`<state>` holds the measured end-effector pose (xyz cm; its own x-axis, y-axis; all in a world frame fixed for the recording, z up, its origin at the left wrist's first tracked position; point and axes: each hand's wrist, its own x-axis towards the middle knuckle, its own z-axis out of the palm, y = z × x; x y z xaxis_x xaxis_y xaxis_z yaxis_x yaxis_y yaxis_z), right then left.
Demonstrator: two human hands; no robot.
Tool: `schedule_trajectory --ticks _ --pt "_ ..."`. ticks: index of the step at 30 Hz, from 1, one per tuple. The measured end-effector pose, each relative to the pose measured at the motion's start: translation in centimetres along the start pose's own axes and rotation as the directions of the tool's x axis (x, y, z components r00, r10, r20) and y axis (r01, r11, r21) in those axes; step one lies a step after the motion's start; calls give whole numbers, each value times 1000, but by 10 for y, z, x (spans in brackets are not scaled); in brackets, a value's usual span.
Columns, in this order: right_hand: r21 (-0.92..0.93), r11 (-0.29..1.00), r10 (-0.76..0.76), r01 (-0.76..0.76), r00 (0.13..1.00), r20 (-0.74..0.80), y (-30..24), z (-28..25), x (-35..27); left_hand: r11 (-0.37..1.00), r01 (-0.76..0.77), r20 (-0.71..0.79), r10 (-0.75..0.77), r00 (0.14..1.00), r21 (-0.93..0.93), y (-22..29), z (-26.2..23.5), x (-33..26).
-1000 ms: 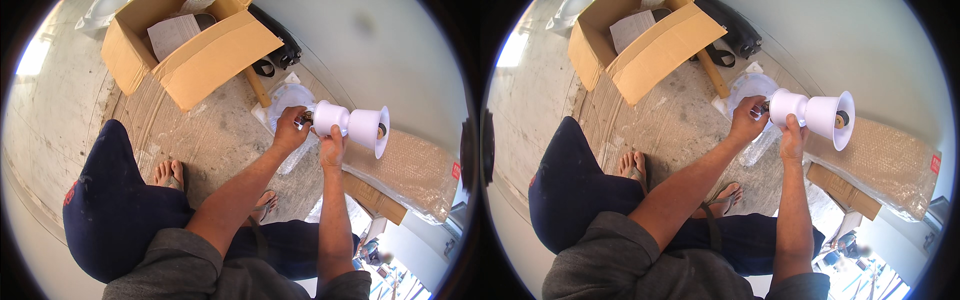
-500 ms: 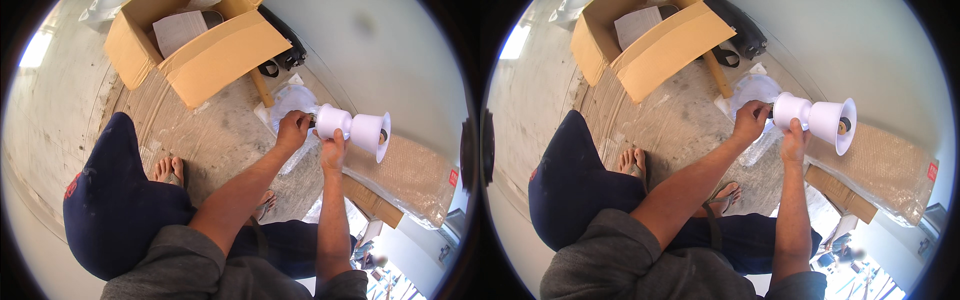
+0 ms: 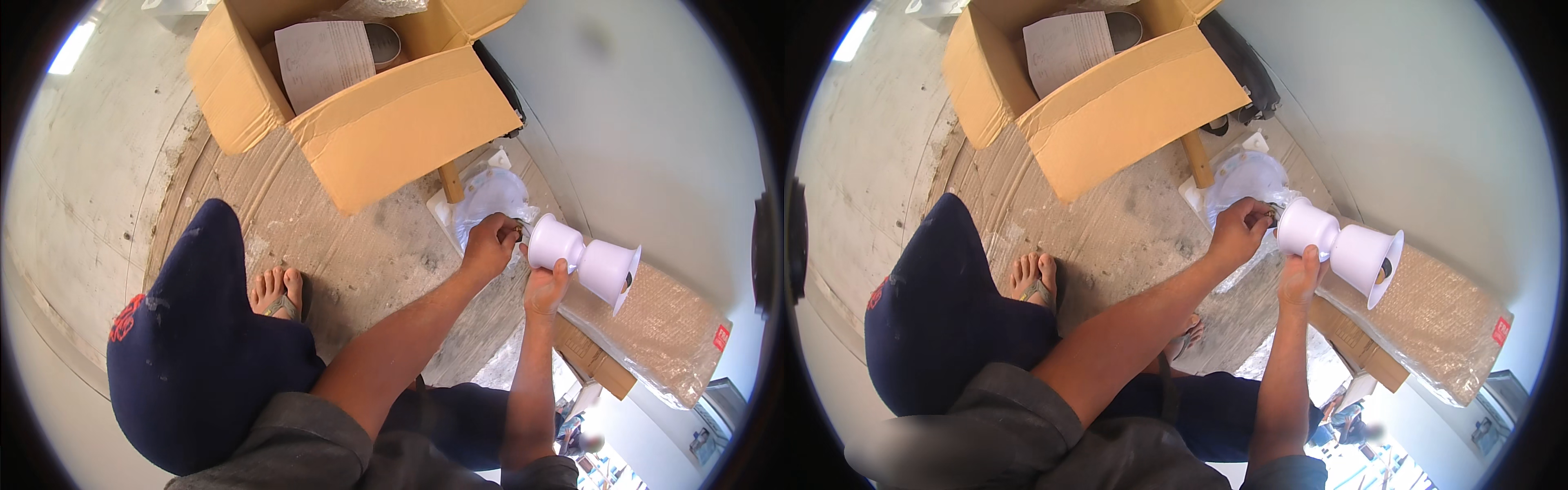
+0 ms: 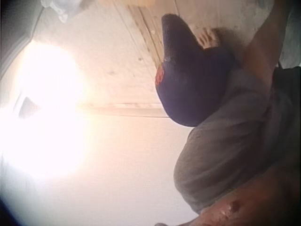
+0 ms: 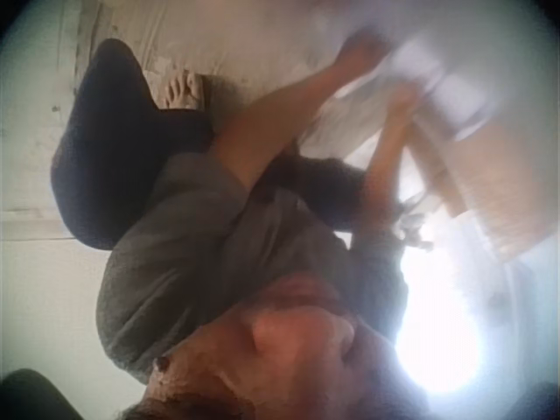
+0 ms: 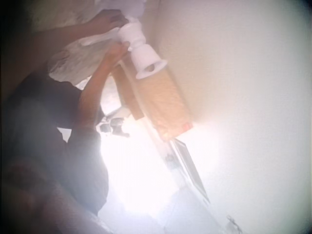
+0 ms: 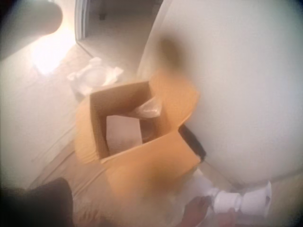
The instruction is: The person assembles a white plastic light fixture by hand. They connect a brass socket to a white plastic stem, attach a white plastic shade, and secure the components together.
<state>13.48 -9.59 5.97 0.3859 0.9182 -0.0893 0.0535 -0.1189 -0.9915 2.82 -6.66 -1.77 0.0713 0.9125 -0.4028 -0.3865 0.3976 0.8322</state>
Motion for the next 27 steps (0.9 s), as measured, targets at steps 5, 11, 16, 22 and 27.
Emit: schedule_trajectory --ticks 5,11,16,22,27 --pt "-31 998 -60 60 998 9 -2 -14 3 998 12 -21 -11 1000 67 5 -2 4" --pt "-37 998 -47 47 999 -6 -10 -9 -1 996 63 77 -68 995 65 5 -4 12" --pt "-25 1000 -10 10 1000 -9 -12 -8 -3 998 -40 2 40 999 -40 0 -9 5" --pt "-82 996 -28 31 999 28 -11 -10 -1 998 23 31 -21 999 -53 -19 -14 3" --pt "-6 999 -46 46 998 31 -10 -14 -5 995 67 59 -71 996 77 -6 -2 -1"
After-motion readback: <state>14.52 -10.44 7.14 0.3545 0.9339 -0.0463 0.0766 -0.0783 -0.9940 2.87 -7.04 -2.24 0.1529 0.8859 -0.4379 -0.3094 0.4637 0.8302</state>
